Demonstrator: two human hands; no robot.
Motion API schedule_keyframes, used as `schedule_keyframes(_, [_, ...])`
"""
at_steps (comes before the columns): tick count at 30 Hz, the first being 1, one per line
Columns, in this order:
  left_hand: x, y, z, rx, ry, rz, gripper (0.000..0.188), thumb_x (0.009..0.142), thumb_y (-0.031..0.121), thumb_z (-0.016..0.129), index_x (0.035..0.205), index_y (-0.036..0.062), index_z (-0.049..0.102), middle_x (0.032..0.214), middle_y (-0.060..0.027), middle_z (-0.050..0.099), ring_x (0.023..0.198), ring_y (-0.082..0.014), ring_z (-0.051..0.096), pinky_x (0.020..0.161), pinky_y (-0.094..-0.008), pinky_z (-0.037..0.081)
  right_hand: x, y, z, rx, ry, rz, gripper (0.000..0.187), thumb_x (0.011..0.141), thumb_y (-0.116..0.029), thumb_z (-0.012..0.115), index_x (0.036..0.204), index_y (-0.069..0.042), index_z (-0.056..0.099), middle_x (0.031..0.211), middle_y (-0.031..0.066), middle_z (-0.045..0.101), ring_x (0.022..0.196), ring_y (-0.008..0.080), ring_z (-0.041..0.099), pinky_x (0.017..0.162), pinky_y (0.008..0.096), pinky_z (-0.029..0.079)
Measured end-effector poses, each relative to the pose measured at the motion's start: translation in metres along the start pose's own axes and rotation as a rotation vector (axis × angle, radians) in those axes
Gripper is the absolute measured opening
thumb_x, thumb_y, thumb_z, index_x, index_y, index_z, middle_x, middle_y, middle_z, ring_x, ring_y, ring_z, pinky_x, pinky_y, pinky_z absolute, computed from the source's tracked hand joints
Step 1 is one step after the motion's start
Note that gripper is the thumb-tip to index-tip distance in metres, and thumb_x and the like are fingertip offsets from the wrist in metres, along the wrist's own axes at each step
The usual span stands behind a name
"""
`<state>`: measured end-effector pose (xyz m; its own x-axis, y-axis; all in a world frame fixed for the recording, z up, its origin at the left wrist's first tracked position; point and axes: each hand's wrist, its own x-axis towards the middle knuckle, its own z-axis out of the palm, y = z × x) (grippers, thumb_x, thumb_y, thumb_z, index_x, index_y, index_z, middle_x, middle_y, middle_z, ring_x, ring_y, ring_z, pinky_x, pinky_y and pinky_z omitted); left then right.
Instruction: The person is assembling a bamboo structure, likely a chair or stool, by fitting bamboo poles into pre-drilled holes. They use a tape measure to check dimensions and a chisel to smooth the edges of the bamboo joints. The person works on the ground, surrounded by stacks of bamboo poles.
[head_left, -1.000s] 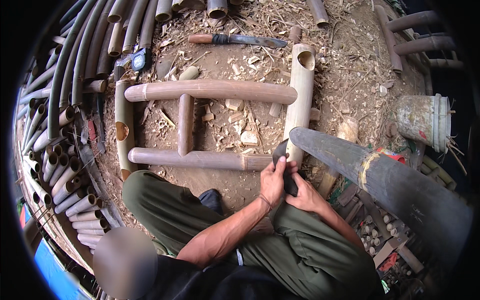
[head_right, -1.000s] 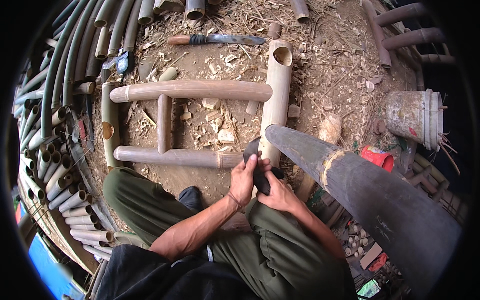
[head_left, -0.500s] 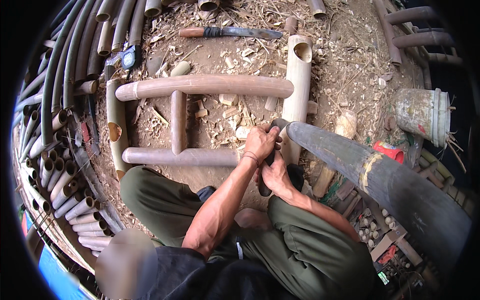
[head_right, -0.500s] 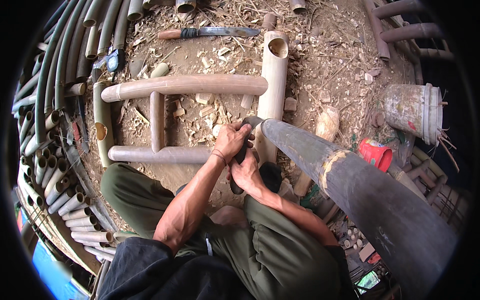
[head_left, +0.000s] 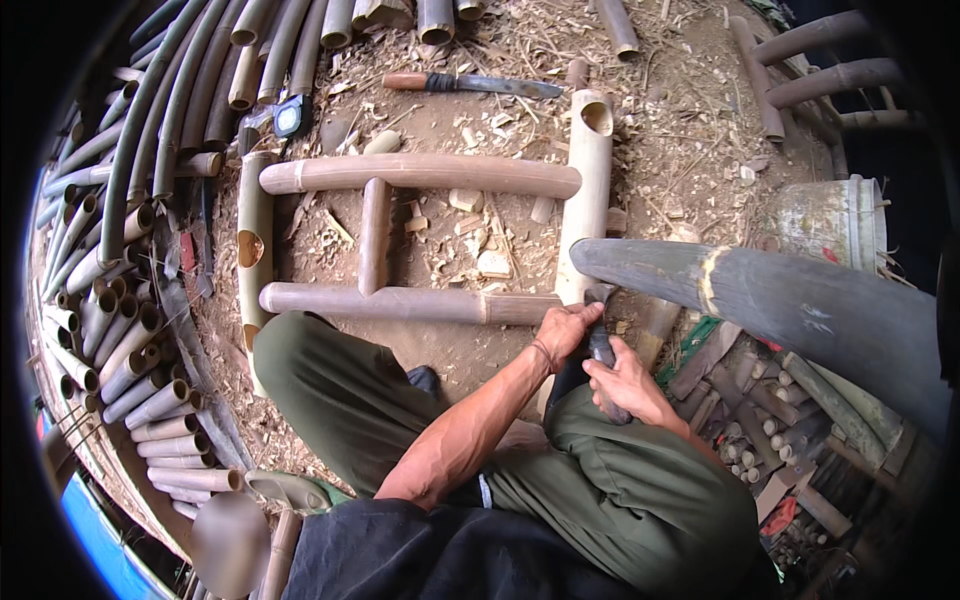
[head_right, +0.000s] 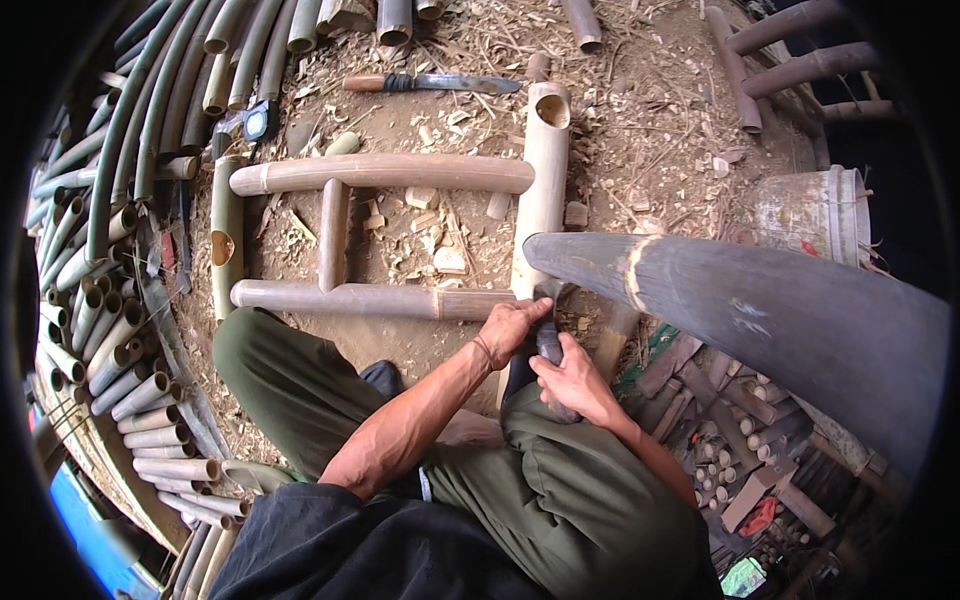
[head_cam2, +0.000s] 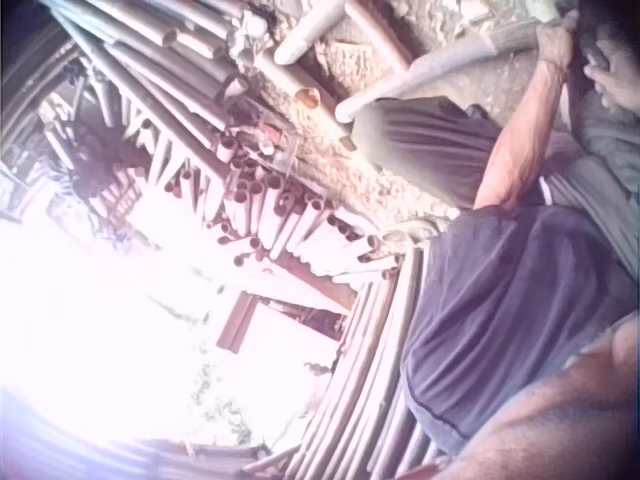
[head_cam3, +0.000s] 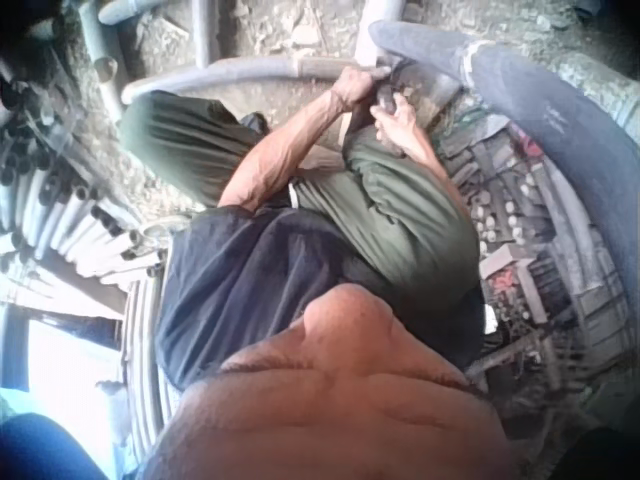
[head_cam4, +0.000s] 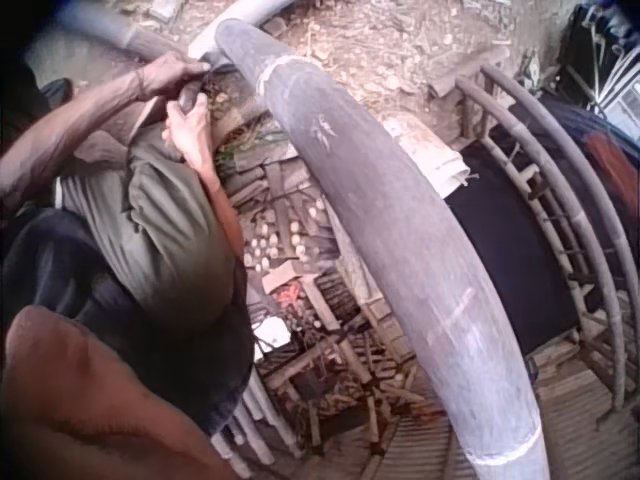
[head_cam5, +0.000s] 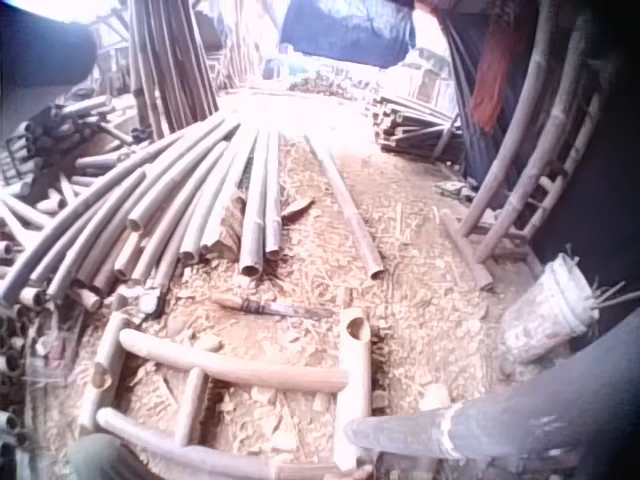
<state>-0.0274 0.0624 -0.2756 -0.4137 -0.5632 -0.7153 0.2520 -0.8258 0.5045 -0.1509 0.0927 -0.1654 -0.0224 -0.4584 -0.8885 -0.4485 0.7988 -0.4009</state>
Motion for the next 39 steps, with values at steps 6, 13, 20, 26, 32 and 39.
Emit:
schedule_keyframes(6, [-0.021,0.026,0.000,0.533,0.321,0.340,0.082,0.075,0.029,0.079,0.132,-0.0179,0.042,0.121,-0.0294,0.060,0.112,-0.0346,0.061,0.098,-0.0372,0.049,0.051,0.081,-0.112,-0.023,0.789,-0.195,0.046,0.090,-0.025,0.064,0.120,0.005,0.047,0.076,0.0153,0.064,0.049,0.0225,0.061,0.049,0.0373,0.049])
schedule_keyframes(13, [-0.063,0.126,0.075,0.820,0.099,1.189,0.121,0.062,0.046,0.089,0.152,0.0039,0.020,0.151,-0.0277,0.029,0.140,-0.0434,0.029,0.117,-0.0489,0.030,0.127,0.198,-0.206,-0.247,1.165,-0.279,0.063,0.088,-0.032,0.070,0.132,0.008,0.048,0.123,0.0244,0.059,0.109,0.0367,0.059,0.095,0.0447,0.045])
schedule_keyframes(20, [-0.046,0.152,0.074,0.665,-0.143,1.245,0.077,0.057,0.028,0.085,0.122,0.0070,0.049,0.110,-0.0160,0.061,0.107,-0.0371,0.059,0.092,-0.0456,0.047,-0.073,-0.118,-0.093,0.197,0.544,-1.680,0.120,0.068,-0.070,0.075,0.149,0.000,0.021,0.141,0.0239,0.042,0.127,0.0401,0.045,0.106,0.0509,0.036])
schedule_keyframes(26, [-0.050,0.147,0.089,0.589,-0.176,1.267,0.073,0.051,0.023,0.083,0.115,0.0064,0.052,0.100,-0.0149,0.061,0.096,-0.0366,0.061,0.083,-0.0449,0.049,-0.069,-0.128,-0.106,0.191,0.148,-1.825,0.106,0.077,-0.057,0.074,0.148,-0.002,0.019,0.123,0.0196,0.044,0.108,0.0342,0.050,0.095,0.0488,0.040])
schedule_keyframes(32, [-0.053,0.157,0.079,0.634,-0.378,1.215,0.074,0.049,0.024,0.082,0.115,0.0052,0.054,0.099,-0.0148,0.062,0.095,-0.0363,0.061,0.082,-0.0445,0.048,-0.085,-0.107,-0.087,0.229,0.382,-1.753,0.092,0.078,-0.055,0.069,0.143,-0.004,0.028,0.119,0.0164,0.042,0.103,0.0323,0.049,0.093,0.0485,0.039])
schedule_keyframes(39, [-0.070,0.138,0.105,0.572,0.001,1.306,0.068,0.051,0.016,0.079,0.113,0.0031,0.055,0.101,-0.0116,0.057,0.101,-0.0330,0.056,0.088,-0.0419,0.043,-0.097,-0.125,-0.114,0.219,-0.032,-1.681,0.055,0.086,-0.042,0.067,0.126,-0.012,0.045,0.104,0.0051,0.051,0.096,0.0267,0.053,0.092,0.0486,0.039])
